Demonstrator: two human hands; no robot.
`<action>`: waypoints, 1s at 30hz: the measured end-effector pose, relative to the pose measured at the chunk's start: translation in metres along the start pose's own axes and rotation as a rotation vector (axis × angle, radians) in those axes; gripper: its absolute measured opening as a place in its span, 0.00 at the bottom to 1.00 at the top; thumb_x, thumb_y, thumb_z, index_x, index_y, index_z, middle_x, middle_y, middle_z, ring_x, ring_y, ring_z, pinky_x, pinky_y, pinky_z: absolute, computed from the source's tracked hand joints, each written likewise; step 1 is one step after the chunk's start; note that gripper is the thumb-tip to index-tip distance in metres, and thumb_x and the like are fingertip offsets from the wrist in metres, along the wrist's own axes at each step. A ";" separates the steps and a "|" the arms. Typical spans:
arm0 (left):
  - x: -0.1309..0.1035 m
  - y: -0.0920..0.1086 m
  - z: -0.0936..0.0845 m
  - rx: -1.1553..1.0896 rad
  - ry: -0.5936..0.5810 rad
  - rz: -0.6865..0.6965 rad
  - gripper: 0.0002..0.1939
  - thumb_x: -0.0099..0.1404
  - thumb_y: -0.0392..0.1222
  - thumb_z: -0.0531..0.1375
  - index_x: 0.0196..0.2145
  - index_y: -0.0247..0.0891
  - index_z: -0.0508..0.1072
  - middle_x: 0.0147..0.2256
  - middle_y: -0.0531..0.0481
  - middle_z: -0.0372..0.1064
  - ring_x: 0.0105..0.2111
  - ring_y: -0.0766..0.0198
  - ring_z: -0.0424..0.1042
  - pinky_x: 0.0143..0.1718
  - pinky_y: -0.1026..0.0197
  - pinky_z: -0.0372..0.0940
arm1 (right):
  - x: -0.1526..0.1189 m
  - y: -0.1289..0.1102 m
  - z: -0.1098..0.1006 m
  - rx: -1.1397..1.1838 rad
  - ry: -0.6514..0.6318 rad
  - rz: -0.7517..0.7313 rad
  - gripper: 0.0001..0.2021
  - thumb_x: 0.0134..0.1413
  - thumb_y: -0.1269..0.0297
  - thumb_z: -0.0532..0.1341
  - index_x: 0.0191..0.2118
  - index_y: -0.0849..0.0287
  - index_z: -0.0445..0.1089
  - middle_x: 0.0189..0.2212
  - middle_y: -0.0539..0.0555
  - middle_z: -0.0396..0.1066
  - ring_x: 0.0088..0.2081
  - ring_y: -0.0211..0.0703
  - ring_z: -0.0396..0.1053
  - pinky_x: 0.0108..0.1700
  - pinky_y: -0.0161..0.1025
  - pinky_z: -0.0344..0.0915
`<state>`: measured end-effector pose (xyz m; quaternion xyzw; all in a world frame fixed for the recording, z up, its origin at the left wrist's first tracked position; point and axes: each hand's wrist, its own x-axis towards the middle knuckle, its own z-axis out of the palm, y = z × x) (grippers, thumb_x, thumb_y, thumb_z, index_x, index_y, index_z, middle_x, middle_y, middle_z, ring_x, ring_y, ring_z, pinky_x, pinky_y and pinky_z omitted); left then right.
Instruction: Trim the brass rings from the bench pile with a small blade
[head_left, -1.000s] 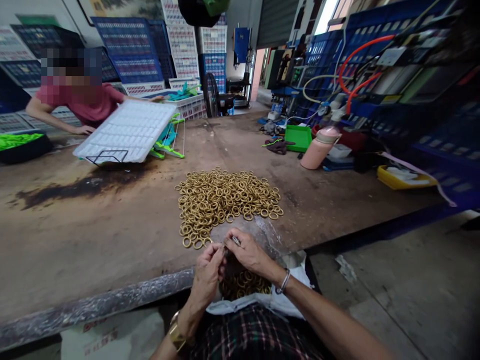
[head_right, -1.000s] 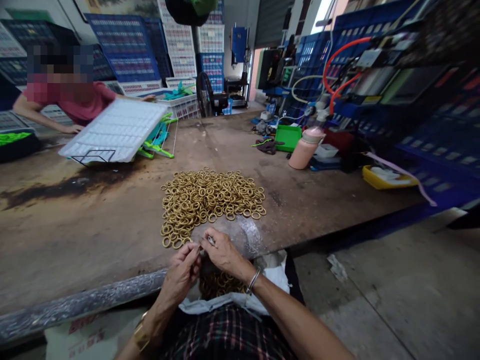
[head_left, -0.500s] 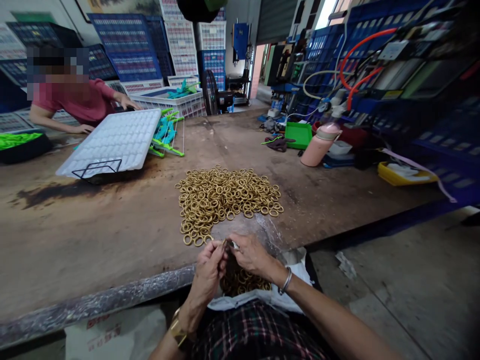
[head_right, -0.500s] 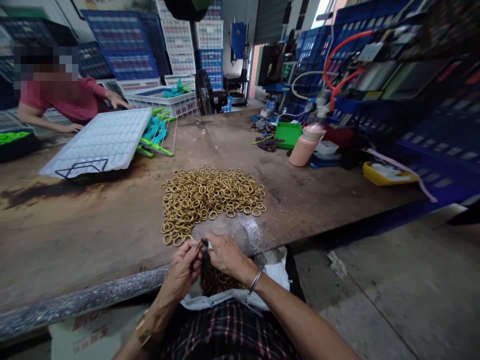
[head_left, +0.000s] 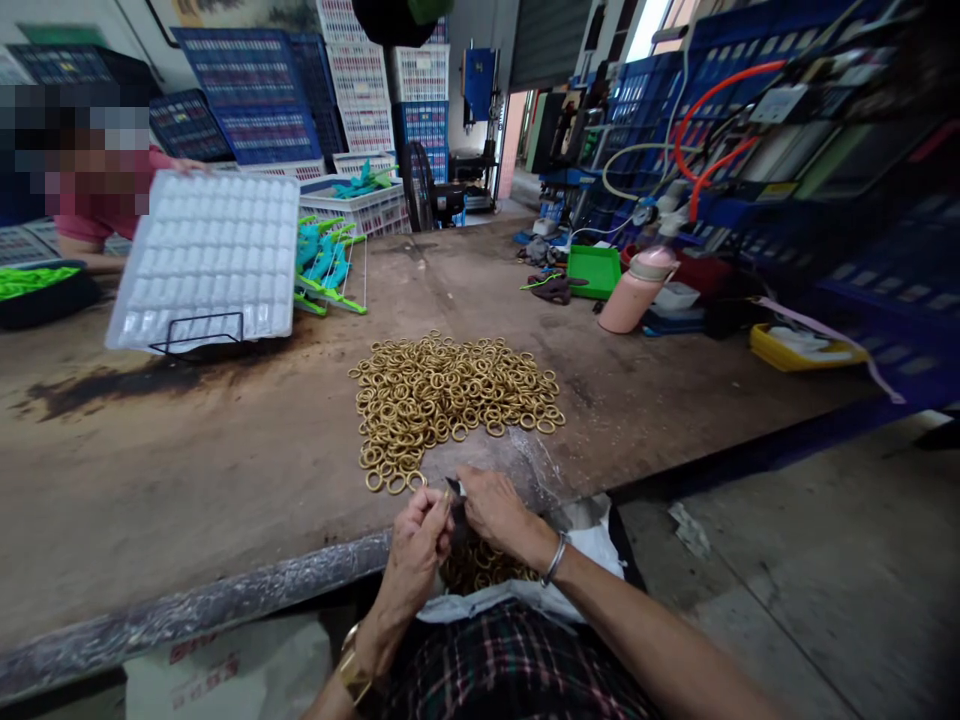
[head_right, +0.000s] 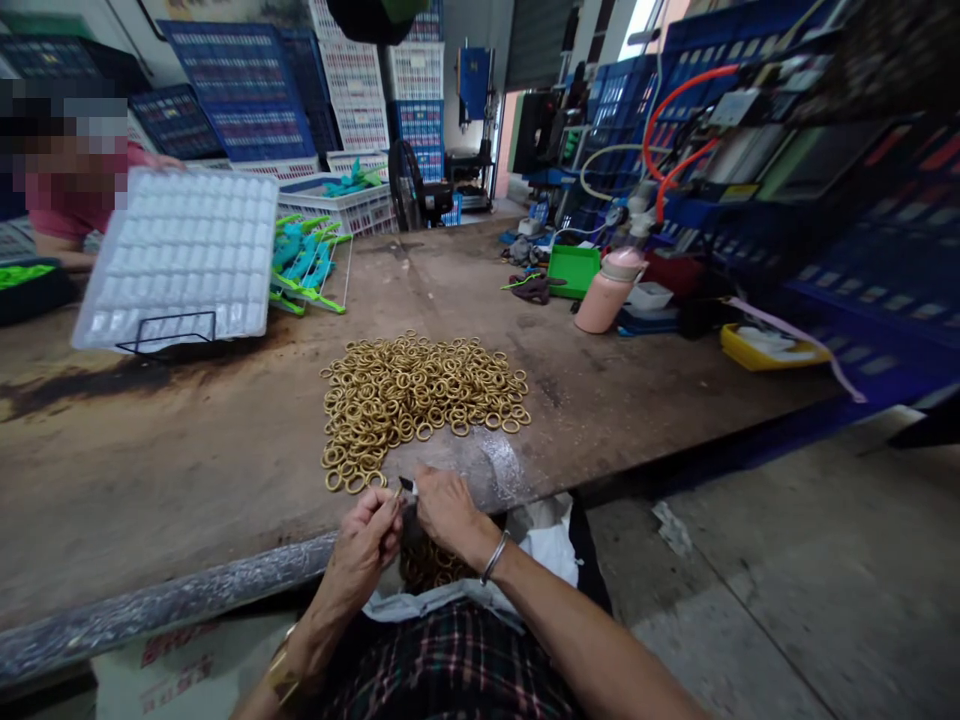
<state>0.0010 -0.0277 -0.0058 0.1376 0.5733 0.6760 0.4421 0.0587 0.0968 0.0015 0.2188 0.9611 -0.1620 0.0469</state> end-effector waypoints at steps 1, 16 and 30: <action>-0.003 0.001 0.001 -0.006 -0.033 -0.009 0.15 0.57 0.51 0.58 0.27 0.37 0.62 0.17 0.61 0.55 0.12 0.78 0.49 0.13 0.73 0.45 | 0.004 0.003 -0.001 -0.016 0.011 0.034 0.12 0.52 0.74 0.48 0.41 0.63 0.63 0.30 0.59 0.72 0.32 0.45 0.70 0.30 0.35 0.55; 0.001 0.005 0.003 -0.468 -0.039 -0.134 0.10 0.51 0.40 0.60 0.32 0.36 0.64 0.22 0.52 0.65 0.16 0.71 0.61 0.12 0.71 0.52 | 0.057 0.019 -0.006 -0.122 0.163 0.241 0.11 0.58 0.59 0.49 0.40 0.61 0.60 0.29 0.59 0.72 0.32 0.48 0.71 0.28 0.35 0.53; 0.012 0.007 0.005 -0.312 0.178 0.010 0.21 0.47 0.52 0.63 0.32 0.36 0.63 0.21 0.57 0.61 0.16 0.74 0.59 0.12 0.72 0.49 | 0.023 0.010 0.003 0.692 0.175 -0.054 0.13 0.46 0.51 0.51 0.25 0.56 0.60 0.18 0.47 0.63 0.22 0.39 0.62 0.26 0.33 0.59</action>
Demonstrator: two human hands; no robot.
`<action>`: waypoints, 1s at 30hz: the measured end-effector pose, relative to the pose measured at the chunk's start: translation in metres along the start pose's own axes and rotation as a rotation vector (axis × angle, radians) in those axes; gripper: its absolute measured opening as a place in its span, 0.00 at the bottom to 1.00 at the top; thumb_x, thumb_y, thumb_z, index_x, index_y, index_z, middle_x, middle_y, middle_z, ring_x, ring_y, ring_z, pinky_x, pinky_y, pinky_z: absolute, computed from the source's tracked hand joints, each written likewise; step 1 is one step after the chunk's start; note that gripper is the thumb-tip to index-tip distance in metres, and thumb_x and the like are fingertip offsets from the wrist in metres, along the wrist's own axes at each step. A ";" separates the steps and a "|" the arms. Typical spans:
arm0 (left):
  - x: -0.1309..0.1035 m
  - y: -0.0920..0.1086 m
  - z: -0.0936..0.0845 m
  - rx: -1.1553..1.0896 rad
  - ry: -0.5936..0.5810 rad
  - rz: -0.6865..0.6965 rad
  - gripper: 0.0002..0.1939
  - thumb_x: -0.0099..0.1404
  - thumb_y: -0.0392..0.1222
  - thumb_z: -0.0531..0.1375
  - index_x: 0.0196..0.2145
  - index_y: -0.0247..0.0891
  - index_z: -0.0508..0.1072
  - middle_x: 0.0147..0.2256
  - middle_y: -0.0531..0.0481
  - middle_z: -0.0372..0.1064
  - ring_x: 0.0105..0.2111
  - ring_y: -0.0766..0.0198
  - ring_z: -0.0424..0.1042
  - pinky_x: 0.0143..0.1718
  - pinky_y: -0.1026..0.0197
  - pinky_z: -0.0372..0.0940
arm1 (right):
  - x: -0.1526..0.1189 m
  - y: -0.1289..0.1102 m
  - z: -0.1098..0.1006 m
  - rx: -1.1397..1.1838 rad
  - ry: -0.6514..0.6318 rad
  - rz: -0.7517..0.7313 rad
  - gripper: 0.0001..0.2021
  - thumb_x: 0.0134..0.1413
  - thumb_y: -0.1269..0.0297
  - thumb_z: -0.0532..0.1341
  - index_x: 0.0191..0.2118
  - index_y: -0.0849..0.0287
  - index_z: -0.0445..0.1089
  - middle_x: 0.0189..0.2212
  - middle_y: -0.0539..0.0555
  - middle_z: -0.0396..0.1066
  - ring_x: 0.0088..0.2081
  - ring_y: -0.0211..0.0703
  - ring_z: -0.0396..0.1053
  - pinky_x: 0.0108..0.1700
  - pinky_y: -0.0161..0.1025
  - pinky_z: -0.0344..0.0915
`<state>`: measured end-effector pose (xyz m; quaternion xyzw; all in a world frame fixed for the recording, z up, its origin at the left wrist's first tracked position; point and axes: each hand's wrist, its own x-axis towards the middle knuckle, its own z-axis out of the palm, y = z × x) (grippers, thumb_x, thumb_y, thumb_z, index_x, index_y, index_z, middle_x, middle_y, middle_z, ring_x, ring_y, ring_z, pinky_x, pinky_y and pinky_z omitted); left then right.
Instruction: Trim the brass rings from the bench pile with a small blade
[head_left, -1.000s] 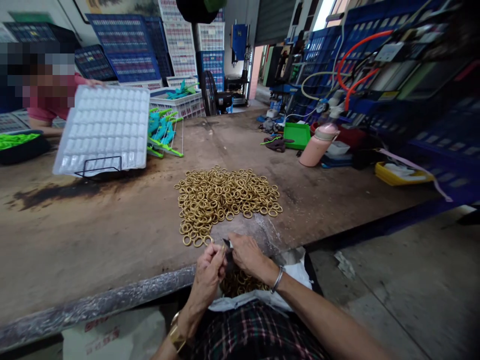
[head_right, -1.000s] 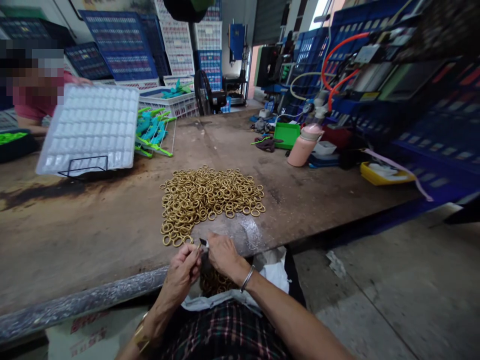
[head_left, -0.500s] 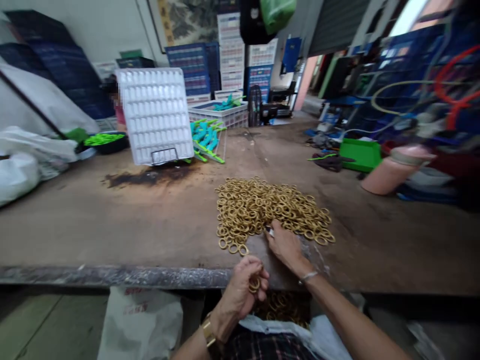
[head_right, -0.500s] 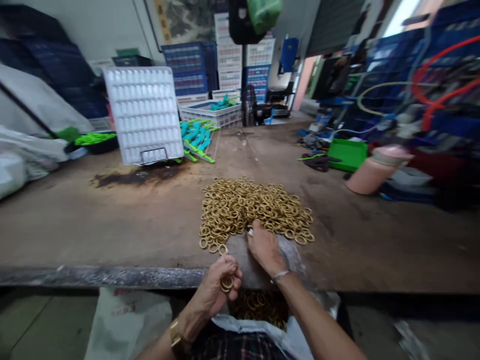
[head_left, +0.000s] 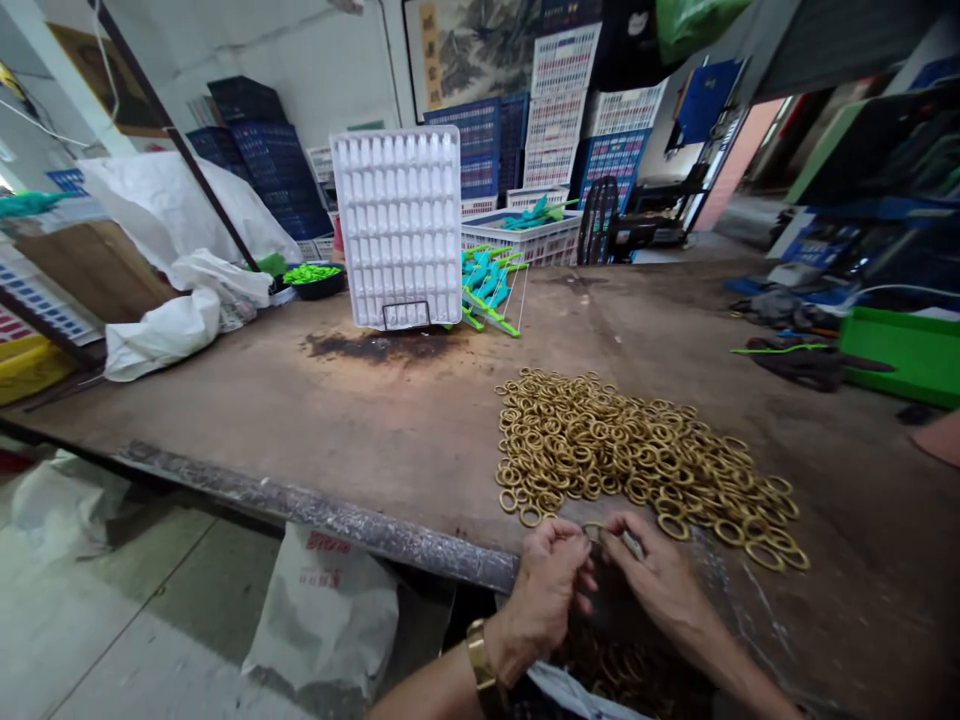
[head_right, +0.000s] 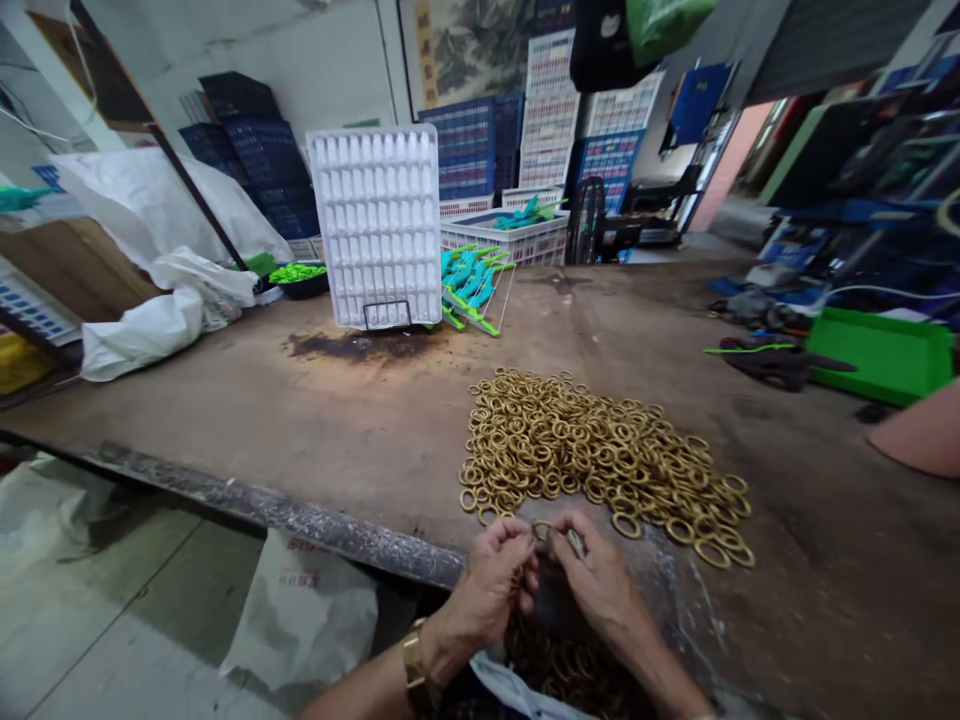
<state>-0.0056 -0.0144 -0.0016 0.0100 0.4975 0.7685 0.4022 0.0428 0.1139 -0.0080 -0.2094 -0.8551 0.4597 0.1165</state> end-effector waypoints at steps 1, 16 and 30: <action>0.000 0.000 0.001 0.034 0.001 0.019 0.20 0.48 0.53 0.62 0.32 0.36 0.63 0.20 0.57 0.61 0.15 0.74 0.57 0.12 0.72 0.48 | -0.004 -0.004 0.002 0.053 -0.034 0.025 0.14 0.45 0.50 0.51 0.24 0.56 0.59 0.17 0.47 0.63 0.22 0.38 0.61 0.25 0.33 0.59; -0.002 0.003 -0.002 0.287 0.045 0.118 0.12 0.53 0.48 0.58 0.24 0.36 0.64 0.16 0.57 0.57 0.16 0.73 0.52 0.17 0.68 0.48 | -0.015 -0.006 0.007 0.276 -0.142 0.158 0.14 0.46 0.51 0.53 0.24 0.57 0.58 0.16 0.46 0.59 0.19 0.34 0.55 0.23 0.32 0.54; -0.005 0.001 -0.009 0.457 -0.124 0.030 0.16 0.56 0.54 0.56 0.28 0.37 0.65 0.16 0.60 0.56 0.13 0.75 0.49 0.14 0.70 0.45 | -0.020 -0.011 0.005 0.221 -0.028 0.073 0.09 0.49 0.62 0.52 0.25 0.60 0.61 0.19 0.44 0.56 0.24 0.32 0.54 0.27 0.30 0.52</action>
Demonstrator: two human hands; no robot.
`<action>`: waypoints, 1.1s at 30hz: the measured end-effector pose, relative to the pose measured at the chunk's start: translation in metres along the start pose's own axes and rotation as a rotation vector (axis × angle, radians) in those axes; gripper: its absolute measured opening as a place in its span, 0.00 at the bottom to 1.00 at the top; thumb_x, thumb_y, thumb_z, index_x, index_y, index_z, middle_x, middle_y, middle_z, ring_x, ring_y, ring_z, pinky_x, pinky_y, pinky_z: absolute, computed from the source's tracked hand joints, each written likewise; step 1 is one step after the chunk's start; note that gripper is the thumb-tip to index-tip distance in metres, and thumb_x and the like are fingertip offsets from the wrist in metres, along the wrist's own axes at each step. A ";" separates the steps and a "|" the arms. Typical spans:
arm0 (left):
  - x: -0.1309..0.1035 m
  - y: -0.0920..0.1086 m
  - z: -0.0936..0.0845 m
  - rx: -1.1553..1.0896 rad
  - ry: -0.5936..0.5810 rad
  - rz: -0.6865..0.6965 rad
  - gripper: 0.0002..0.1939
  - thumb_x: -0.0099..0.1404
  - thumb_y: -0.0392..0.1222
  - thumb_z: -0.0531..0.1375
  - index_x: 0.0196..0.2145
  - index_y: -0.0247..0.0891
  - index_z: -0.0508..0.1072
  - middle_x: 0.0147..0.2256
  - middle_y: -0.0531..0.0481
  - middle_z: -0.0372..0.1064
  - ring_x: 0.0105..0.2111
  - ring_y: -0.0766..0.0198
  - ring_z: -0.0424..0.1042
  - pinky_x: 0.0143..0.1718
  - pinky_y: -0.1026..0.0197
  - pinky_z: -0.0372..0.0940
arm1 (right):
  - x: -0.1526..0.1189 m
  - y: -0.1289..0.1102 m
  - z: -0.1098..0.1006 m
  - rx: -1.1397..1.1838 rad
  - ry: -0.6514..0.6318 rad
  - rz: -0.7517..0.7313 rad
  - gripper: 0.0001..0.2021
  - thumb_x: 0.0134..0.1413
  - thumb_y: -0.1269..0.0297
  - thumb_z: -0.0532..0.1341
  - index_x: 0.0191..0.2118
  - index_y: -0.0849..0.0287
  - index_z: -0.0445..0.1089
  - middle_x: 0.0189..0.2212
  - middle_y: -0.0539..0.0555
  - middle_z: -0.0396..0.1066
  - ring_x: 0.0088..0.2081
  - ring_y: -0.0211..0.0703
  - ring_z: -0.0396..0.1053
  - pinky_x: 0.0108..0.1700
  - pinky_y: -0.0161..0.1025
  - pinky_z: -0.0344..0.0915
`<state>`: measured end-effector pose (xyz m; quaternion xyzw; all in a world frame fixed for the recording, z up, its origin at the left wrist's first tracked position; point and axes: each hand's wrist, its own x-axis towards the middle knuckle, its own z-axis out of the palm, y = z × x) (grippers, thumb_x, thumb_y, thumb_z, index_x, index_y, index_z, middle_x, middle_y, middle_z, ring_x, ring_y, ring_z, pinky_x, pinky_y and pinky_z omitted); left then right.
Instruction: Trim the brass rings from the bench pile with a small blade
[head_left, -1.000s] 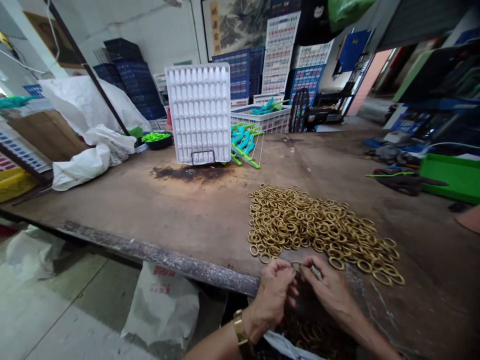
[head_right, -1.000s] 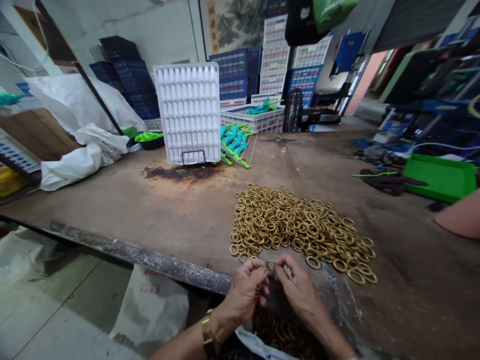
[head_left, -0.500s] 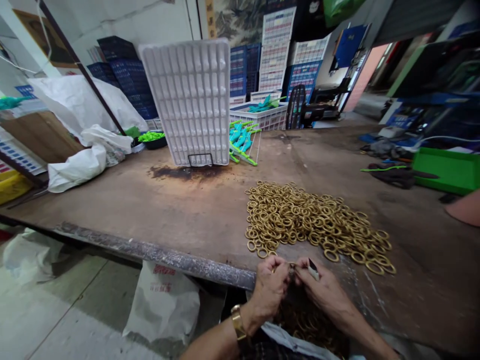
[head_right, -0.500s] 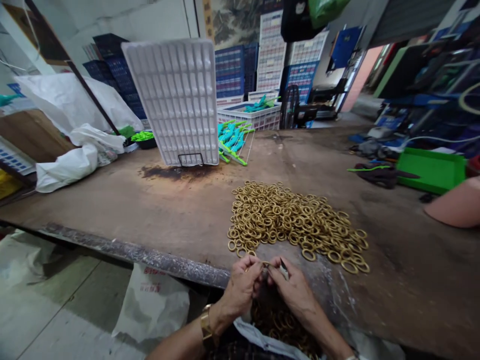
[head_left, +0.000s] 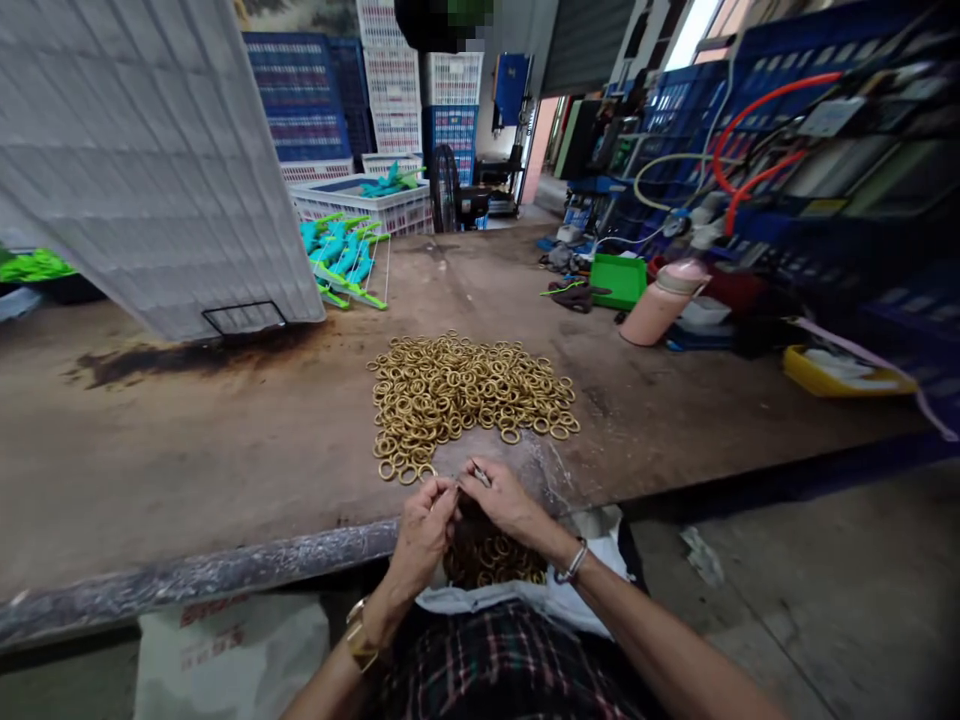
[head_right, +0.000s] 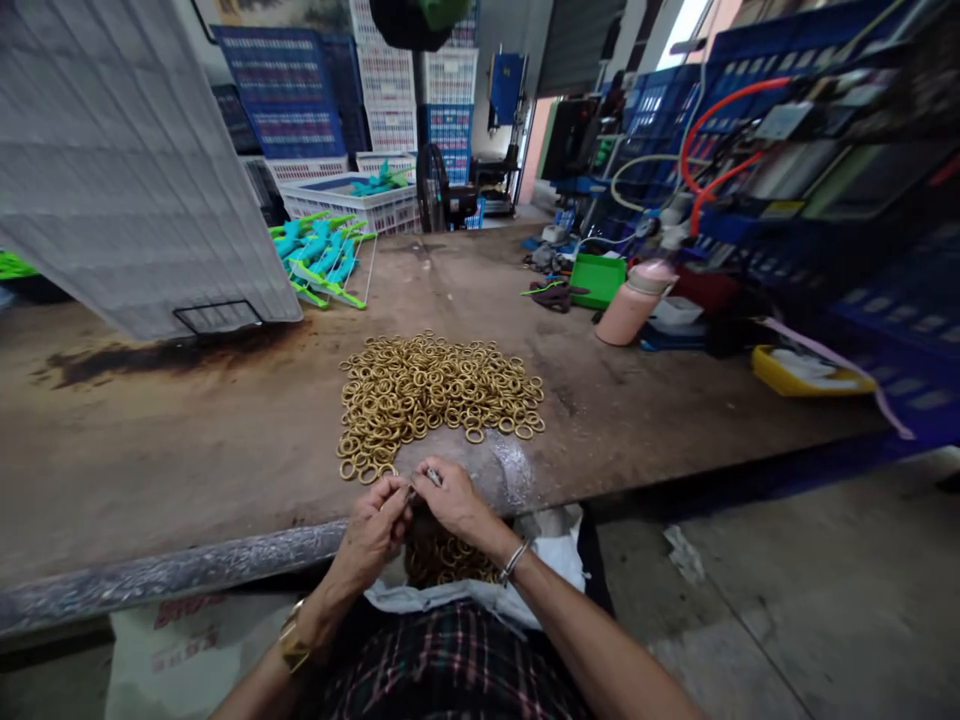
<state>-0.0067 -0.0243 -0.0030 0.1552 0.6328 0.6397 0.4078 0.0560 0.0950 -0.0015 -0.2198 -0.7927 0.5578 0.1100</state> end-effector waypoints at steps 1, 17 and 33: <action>0.000 0.000 0.000 -0.008 -0.014 -0.012 0.16 0.56 0.55 0.56 0.28 0.37 0.64 0.17 0.60 0.56 0.12 0.75 0.49 0.14 0.70 0.45 | 0.000 0.000 0.000 0.002 -0.003 -0.001 0.09 0.49 0.62 0.52 0.25 0.60 0.61 0.19 0.44 0.56 0.24 0.32 0.54 0.27 0.29 0.52; 0.001 -0.004 0.003 -0.067 0.011 -0.021 0.17 0.55 0.55 0.57 0.27 0.37 0.64 0.15 0.61 0.53 0.13 0.76 0.48 0.14 0.72 0.45 | -0.012 0.005 -0.008 -0.703 -0.097 -0.119 0.10 0.49 0.72 0.50 0.35 0.60 0.66 0.26 0.52 0.69 0.26 0.37 0.62 0.29 0.33 0.50; -0.005 -0.003 0.010 -0.019 0.101 0.030 0.19 0.51 0.57 0.59 0.24 0.37 0.63 0.15 0.60 0.57 0.12 0.76 0.51 0.13 0.71 0.47 | -0.007 0.000 -0.005 -0.930 -0.172 -0.022 0.13 0.50 0.74 0.49 0.42 0.62 0.63 0.32 0.58 0.72 0.32 0.43 0.69 0.30 0.34 0.53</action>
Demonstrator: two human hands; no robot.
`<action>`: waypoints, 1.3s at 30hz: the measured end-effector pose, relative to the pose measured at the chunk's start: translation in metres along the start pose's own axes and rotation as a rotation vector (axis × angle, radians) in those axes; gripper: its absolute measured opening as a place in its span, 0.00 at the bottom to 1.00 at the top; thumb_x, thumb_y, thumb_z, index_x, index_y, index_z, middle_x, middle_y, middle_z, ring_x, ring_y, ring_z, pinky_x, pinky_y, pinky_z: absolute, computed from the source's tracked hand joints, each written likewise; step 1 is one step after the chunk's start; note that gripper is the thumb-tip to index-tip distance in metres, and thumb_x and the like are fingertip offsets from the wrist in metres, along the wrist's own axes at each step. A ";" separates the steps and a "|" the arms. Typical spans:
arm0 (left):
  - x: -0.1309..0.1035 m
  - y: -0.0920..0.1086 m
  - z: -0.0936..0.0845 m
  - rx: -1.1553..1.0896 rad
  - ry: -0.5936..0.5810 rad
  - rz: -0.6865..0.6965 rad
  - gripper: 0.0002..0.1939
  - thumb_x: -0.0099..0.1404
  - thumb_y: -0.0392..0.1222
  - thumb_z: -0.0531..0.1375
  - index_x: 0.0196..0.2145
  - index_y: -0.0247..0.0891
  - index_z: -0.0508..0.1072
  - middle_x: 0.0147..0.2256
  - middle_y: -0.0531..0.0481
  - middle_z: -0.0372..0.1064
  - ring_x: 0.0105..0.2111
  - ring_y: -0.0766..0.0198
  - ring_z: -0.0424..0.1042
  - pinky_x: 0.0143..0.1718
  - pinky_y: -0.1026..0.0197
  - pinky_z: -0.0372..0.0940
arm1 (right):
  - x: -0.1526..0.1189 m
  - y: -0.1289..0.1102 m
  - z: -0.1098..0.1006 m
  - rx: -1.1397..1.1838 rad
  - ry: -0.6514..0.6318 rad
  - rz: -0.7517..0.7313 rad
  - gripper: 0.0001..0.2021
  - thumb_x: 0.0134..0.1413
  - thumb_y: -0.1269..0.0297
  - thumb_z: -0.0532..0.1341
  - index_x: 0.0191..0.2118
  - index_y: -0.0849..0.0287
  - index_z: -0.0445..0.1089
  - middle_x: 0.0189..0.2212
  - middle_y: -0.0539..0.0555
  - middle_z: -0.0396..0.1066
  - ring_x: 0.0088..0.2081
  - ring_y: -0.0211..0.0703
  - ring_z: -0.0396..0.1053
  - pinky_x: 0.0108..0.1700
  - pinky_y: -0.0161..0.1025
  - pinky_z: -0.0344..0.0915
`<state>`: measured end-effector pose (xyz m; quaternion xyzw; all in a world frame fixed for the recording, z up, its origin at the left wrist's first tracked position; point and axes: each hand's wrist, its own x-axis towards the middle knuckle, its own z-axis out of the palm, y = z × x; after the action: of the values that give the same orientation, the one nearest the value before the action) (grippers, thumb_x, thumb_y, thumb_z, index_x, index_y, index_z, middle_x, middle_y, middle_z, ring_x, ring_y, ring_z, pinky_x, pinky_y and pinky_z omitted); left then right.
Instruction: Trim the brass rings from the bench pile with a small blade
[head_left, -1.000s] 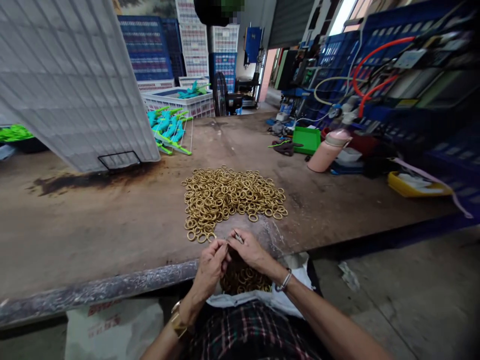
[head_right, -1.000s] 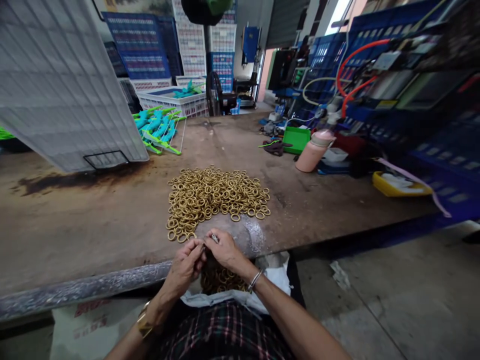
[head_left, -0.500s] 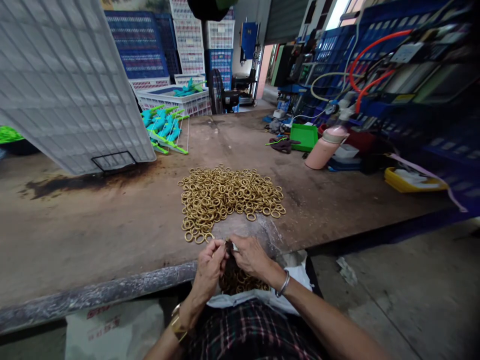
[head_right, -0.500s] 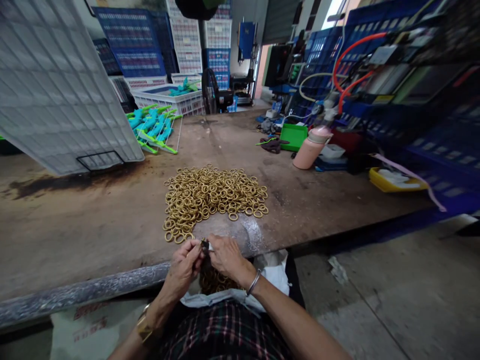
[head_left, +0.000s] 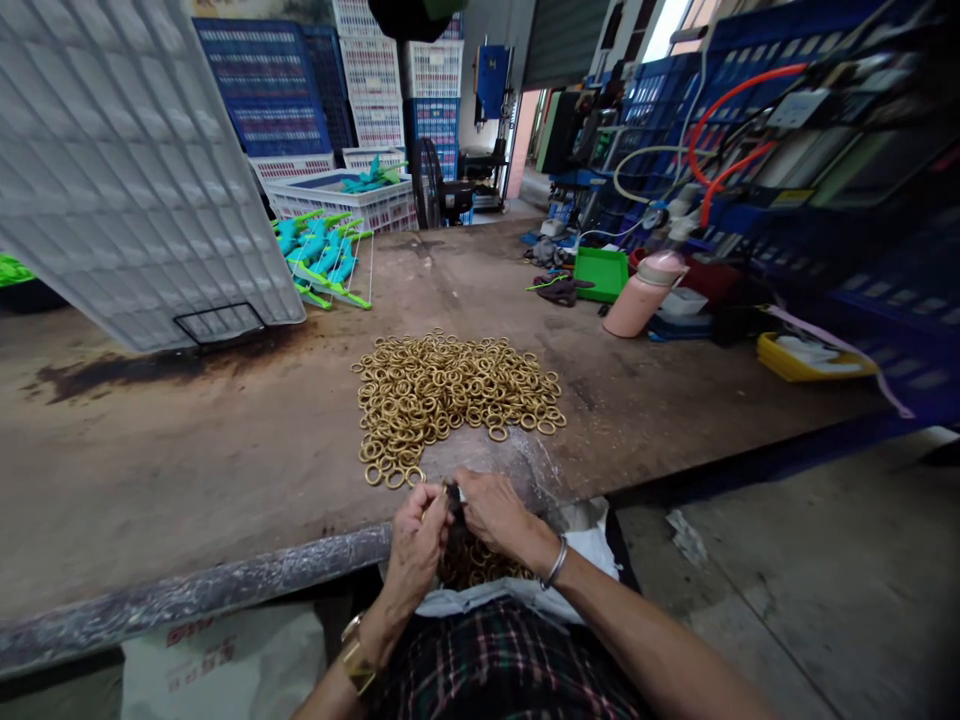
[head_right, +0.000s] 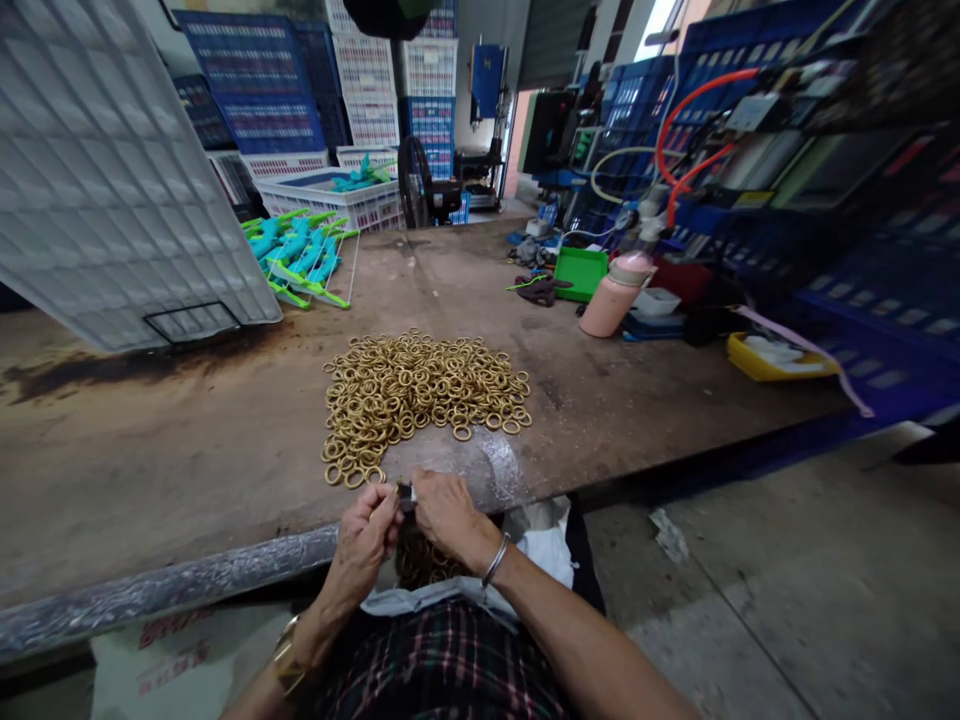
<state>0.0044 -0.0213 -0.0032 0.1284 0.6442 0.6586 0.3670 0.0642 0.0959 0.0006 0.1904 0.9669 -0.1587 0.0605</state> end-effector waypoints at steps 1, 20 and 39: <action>-0.002 0.000 0.000 -0.008 -0.016 -0.002 0.19 0.51 0.57 0.59 0.24 0.37 0.63 0.16 0.60 0.57 0.12 0.76 0.51 0.13 0.71 0.47 | 0.003 0.003 0.000 -0.014 0.004 0.028 0.13 0.51 0.74 0.48 0.42 0.63 0.63 0.32 0.58 0.72 0.32 0.43 0.69 0.30 0.34 0.53; 0.004 0.006 -0.008 -0.539 -0.127 -0.376 0.13 0.48 0.36 0.65 0.33 0.34 0.68 0.28 0.49 0.69 0.24 0.69 0.68 0.17 0.71 0.59 | 0.019 0.053 -0.009 -0.034 0.347 0.405 0.12 0.55 0.66 0.49 0.45 0.57 0.58 0.41 0.56 0.67 0.38 0.44 0.67 0.35 0.36 0.55; 0.016 -0.001 -0.013 0.108 -0.012 0.066 0.26 0.49 0.57 0.61 0.40 0.36 0.69 0.15 0.59 0.60 0.12 0.72 0.55 0.13 0.69 0.51 | 0.002 -0.001 -0.006 1.212 0.079 0.255 0.04 0.41 0.72 0.53 0.27 0.58 0.62 0.14 0.40 0.53 0.16 0.29 0.50 0.19 0.28 0.48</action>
<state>-0.0149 -0.0207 -0.0108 0.1733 0.6720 0.6338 0.3416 0.0613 0.0978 0.0057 0.3106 0.6760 -0.6640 -0.0755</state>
